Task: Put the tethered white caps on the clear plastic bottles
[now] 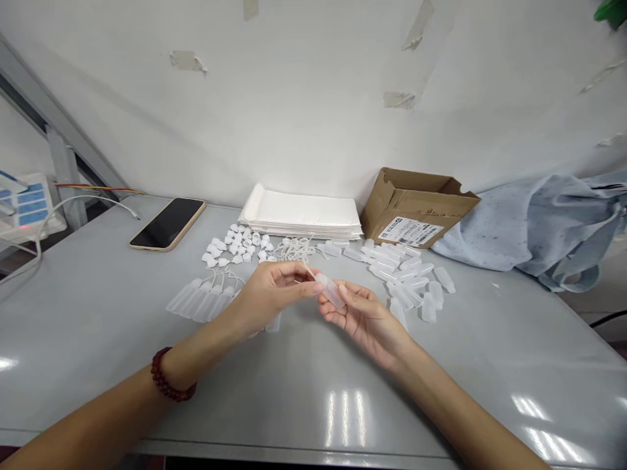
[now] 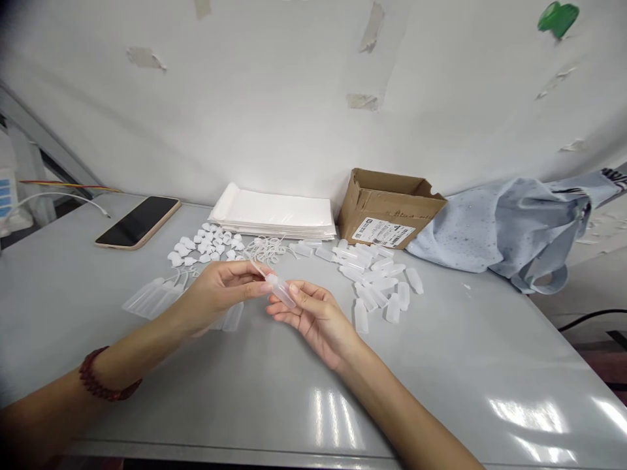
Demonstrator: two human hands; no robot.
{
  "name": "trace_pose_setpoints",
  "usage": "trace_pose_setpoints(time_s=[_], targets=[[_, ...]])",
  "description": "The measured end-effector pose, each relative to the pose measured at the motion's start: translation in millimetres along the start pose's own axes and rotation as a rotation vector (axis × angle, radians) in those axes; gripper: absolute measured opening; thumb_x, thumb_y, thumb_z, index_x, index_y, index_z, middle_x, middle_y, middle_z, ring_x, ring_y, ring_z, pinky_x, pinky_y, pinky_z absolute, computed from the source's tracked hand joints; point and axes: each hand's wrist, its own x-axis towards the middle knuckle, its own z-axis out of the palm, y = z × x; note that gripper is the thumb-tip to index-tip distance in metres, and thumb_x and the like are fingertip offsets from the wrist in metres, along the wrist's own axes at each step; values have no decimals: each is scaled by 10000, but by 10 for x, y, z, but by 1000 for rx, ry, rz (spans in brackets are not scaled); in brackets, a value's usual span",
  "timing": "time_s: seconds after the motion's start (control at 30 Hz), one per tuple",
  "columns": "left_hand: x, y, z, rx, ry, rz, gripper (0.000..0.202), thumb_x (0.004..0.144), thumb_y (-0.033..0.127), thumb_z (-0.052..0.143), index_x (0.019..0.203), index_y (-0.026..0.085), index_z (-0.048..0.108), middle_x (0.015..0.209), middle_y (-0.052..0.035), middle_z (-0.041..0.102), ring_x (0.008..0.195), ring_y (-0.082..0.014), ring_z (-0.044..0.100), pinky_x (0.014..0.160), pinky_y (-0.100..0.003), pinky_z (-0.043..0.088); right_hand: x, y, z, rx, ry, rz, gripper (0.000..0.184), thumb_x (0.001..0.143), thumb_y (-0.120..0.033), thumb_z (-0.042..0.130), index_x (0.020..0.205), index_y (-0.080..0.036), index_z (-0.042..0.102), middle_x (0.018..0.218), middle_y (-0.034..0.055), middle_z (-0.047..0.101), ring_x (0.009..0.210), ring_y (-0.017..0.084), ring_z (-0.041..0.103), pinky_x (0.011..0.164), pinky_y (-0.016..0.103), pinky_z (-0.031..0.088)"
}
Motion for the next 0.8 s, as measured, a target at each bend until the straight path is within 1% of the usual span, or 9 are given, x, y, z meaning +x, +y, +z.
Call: trace_pose_setpoints(time_s=[0.1, 0.23, 0.37, 0.47, 0.53, 0.63, 0.7, 0.73, 0.8], targets=[[1, 0, 3, 3, -10, -11, 138, 787, 335, 690, 855, 217, 710, 880, -6, 707, 897, -180, 650, 860, -319, 512, -9, 23, 19, -1, -39, 14, 238, 798, -357, 708, 843, -124, 713, 827, 65, 715, 709, 129, 681, 699, 228, 545], [2, 5, 2, -6, -54, -9, 117, 808, 329, 670, 837, 223, 710, 883, 0, 686, 891, -161, 635, 852, -296, 498, -29, 19, 37, -1, -103, 16, 221, 826, -350, 679, 834, -132, 718, 813, 60, 709, 725, 132, 676, 696, 228, 533], [-2, 19, -13, -22, -208, 0, 158, 814, 349, 663, 899, 229, 720, 960, -27, 677, 869, -174, 642, 793, -313, 520, -56, -8, 52, 16, -193, 21, 228, 843, -351, 656, 839, -136, 731, 778, 58, 713, 706, 138, 675, 703, 243, 523], [-2, 35, -29, 28, -295, -1, 227, 851, 385, 614, 989, 240, 720, 1053, -49, 671, 966, -215, 637, 828, -347, 520, -81, -24, 63, -12, -215, 21, 212, 837, -351, 662, 851, -154, 737, 765, 49, 717, 692, 145, 681, 720, 262, 517], [3, 44, -40, 94, -273, -12, 274, 865, 405, 591, 1062, 248, 697, 1043, -43, 680, 999, -226, 630, 852, -357, 513, -91, -30, 67, -46, -189, -3, 192, 825, -340, 678, 903, -174, 735, 757, 37, 716, 705, 147, 684, 760, 279, 512], [4, 58, -48, 262, -130, 57, 267, 864, 392, 588, 1070, 244, 673, 1001, -28, 683, 973, -213, 625, 849, -349, 504, -84, -30, 66, -116, -89, -64, 207, 788, -329, 718, 954, -204, 721, 798, 23, 717, 732, 152, 687, 803, 303, 498], [-11, 71, -44, 415, -14, 185, 213, 866, 346, 586, 1024, 230, 668, 1006, -29, 667, 962, -201, 608, 842, -342, 495, -71, -25, 67, -173, -13, -105, 234, 762, -334, 742, 955, -206, 714, 832, 25, 717, 759, 162, 687, 792, 303, 490], [-23, 77, -38, 492, 17, 266, 190, 868, 316, 581, 1011, 222, 663, 1011, -33, 658, 966, -197, 597, 848, -343, 489, -66, -22, 70, -202, 18, -123, 245, 755, -341, 748, 953, -200, 712, 829, 28, 716, 769, 166, 683, 783, 300, 486], [-53, 80, -23, 624, 12, 424, 193, 865, 267, 584, 1042, 210, 635, 1027, -43, 638, 988, -195, 573, 868, -349, 478, -59, -17, 80, -239, 65, -153, 256, 743, -349, 758, 936, -188, 711, 814, 33, 713, 777, 167, 673, 765, 294, 482]])
